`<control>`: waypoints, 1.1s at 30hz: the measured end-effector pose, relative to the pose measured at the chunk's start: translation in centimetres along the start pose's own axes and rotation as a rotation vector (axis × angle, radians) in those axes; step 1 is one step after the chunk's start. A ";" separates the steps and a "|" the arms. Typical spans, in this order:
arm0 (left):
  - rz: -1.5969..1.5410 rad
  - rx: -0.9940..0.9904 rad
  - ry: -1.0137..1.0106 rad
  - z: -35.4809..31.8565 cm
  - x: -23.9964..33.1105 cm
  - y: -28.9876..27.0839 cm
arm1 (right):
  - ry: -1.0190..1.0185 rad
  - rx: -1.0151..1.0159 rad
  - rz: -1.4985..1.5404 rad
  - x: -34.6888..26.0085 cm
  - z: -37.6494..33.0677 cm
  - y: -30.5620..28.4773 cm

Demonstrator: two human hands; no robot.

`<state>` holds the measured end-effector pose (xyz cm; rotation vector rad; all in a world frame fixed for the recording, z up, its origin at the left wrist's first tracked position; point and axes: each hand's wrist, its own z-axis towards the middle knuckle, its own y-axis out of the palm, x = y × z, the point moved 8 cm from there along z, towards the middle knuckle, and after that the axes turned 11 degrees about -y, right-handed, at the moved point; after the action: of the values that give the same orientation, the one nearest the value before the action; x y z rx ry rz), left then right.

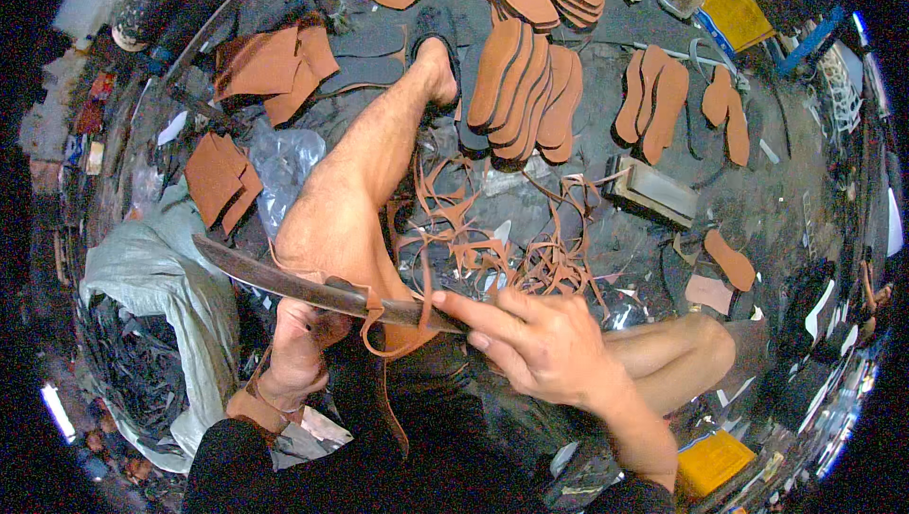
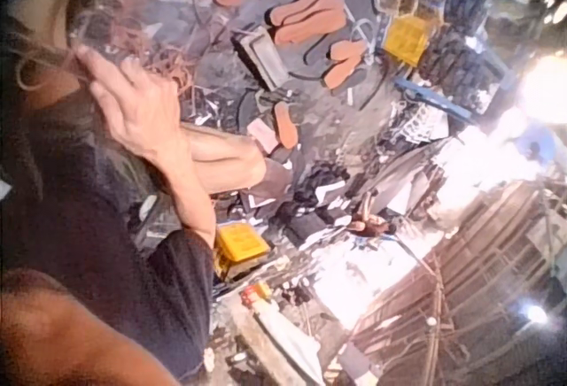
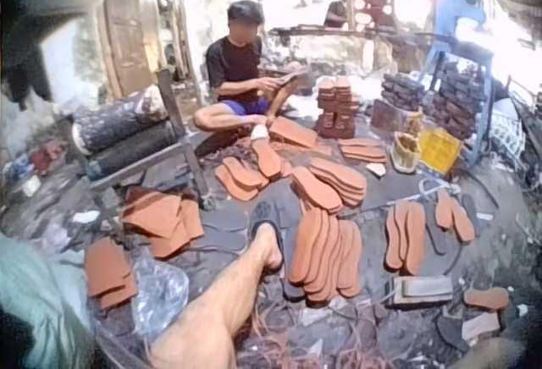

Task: The person sits on the floor and uses a knife to trim the edges of shoe insoles. They handle each insole individually, cutting away excess material and occasionally flipping the insole to work on different sides.

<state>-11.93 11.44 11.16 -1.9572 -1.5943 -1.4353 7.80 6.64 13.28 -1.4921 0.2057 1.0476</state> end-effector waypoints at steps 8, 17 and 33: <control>0.222 -0.027 -0.013 0.1 0.4 1.4 | -0.166 -0.279 0.088 -0.6 6.6 -1.3; -0.422 -0.344 -0.137 -0.9 -0.7 3.9 | 0.197 0.380 0.667 0.8 -2.1 -4.3; -0.602 0.118 0.129 3.5 0.9 11.3 | 0.308 0.902 -0.204 -1.9 -15.6 6.4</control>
<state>-0.59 10.11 14.43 -1.3394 -2.2586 -1.5706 9.93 -9.19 7.75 -0.8071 0.6358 0.4357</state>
